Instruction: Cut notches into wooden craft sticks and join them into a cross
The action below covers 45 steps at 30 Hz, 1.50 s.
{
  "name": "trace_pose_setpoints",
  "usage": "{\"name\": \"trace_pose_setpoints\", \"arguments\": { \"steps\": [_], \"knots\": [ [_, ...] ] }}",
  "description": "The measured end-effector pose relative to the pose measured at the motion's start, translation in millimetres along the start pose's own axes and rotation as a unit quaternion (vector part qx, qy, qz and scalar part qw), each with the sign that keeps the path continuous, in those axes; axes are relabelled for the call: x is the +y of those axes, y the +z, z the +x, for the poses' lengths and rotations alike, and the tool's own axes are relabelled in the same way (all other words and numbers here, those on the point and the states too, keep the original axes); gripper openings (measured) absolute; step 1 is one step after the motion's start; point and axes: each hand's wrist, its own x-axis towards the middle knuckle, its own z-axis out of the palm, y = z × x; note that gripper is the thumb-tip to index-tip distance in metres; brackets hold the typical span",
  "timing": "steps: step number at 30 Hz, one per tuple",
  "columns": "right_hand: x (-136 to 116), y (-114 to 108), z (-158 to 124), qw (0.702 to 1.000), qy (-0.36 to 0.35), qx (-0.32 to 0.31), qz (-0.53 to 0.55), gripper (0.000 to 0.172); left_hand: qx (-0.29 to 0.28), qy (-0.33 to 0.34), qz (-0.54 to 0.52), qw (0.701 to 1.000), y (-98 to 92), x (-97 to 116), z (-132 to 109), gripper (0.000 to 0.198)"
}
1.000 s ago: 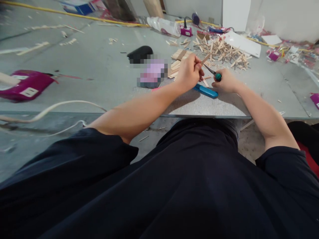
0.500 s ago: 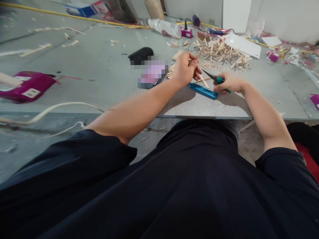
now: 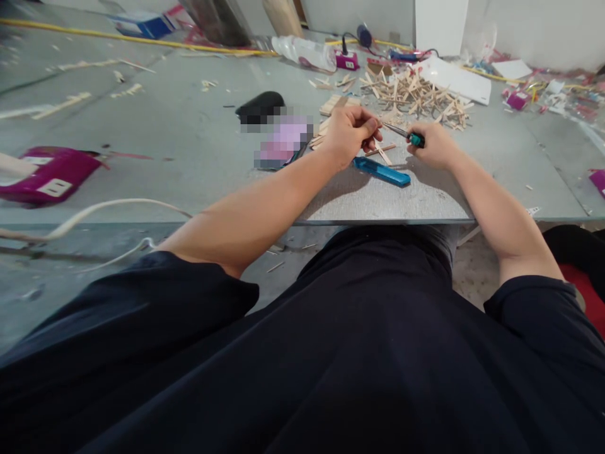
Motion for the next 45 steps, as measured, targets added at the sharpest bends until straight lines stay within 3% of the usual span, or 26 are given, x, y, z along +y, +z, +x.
{"name": "trace_pose_setpoints", "arguments": {
  "steps": [28,34,41,45],
  "knots": [
    [16,1,3,0.998,-0.03,-0.038,0.033,0.014,-0.009,-0.032,0.003,0.999,-1.7,0,2,0.039],
    [15,5,5,0.998,-0.001,-0.04,0.045,0.012,-0.023,-0.028,-0.017,0.999,-1.4,-2,4,0.039],
    [11,4,5,0.999,-0.011,-0.016,0.029,0.014,-0.012,-0.054,-0.026,0.998,5.7,0,-2,0.032],
    [10,4,4,1.0,-0.015,0.001,-0.014,0.015,-0.01,-0.034,0.01,0.999,4.5,-4,-2,0.028]
  ]
}}
